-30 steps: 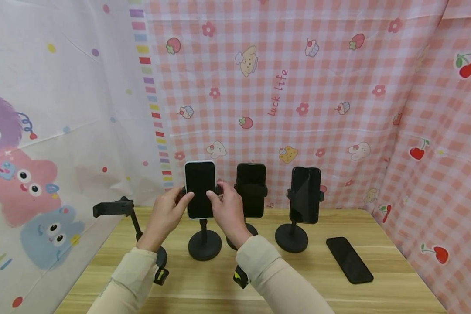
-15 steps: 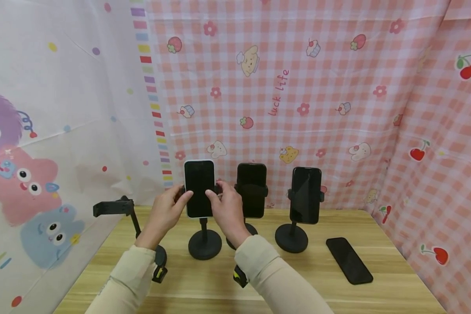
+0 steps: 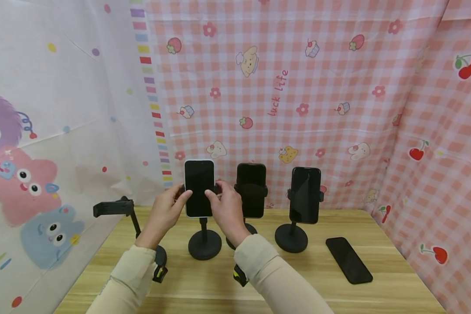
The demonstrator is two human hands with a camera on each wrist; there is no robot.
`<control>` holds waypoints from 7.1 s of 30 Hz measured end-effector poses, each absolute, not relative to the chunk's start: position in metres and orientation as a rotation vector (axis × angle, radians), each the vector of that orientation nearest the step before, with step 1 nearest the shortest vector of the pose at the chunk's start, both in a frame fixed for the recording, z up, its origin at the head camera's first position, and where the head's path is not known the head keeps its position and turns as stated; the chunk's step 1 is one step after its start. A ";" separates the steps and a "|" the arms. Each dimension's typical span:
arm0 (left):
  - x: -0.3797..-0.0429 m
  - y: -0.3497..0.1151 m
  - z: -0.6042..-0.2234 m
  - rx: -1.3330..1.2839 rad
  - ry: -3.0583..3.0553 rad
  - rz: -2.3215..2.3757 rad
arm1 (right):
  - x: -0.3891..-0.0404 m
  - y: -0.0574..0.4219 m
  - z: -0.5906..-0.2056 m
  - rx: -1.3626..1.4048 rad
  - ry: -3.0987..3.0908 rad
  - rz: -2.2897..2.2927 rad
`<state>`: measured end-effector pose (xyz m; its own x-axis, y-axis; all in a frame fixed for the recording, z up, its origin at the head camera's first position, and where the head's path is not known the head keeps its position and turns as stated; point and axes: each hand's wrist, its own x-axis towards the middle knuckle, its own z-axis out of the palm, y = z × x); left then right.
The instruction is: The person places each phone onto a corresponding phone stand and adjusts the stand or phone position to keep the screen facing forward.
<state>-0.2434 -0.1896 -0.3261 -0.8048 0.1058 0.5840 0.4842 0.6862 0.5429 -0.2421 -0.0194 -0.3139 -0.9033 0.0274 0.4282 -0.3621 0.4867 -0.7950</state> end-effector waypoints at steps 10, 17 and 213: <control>-0.245 -0.191 -0.327 -0.474 -2.371 -0.976 | -0.243 -0.020 -0.316 0.293 -2.335 1.393; -0.244 -0.192 -0.327 -0.460 -2.376 -0.984 | -0.243 -0.020 -0.316 0.293 -2.348 1.402; -0.201 -0.312 -0.409 0.092 -3.134 -0.533 | -0.137 0.238 -0.457 0.073 -3.455 0.590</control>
<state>-0.2013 -0.3116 -0.4089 -0.9976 -0.0508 -0.0478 -0.0638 0.9421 0.3293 -0.1375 0.2384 -0.4574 -0.9337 -0.0995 -0.3440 0.0204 0.9443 -0.3285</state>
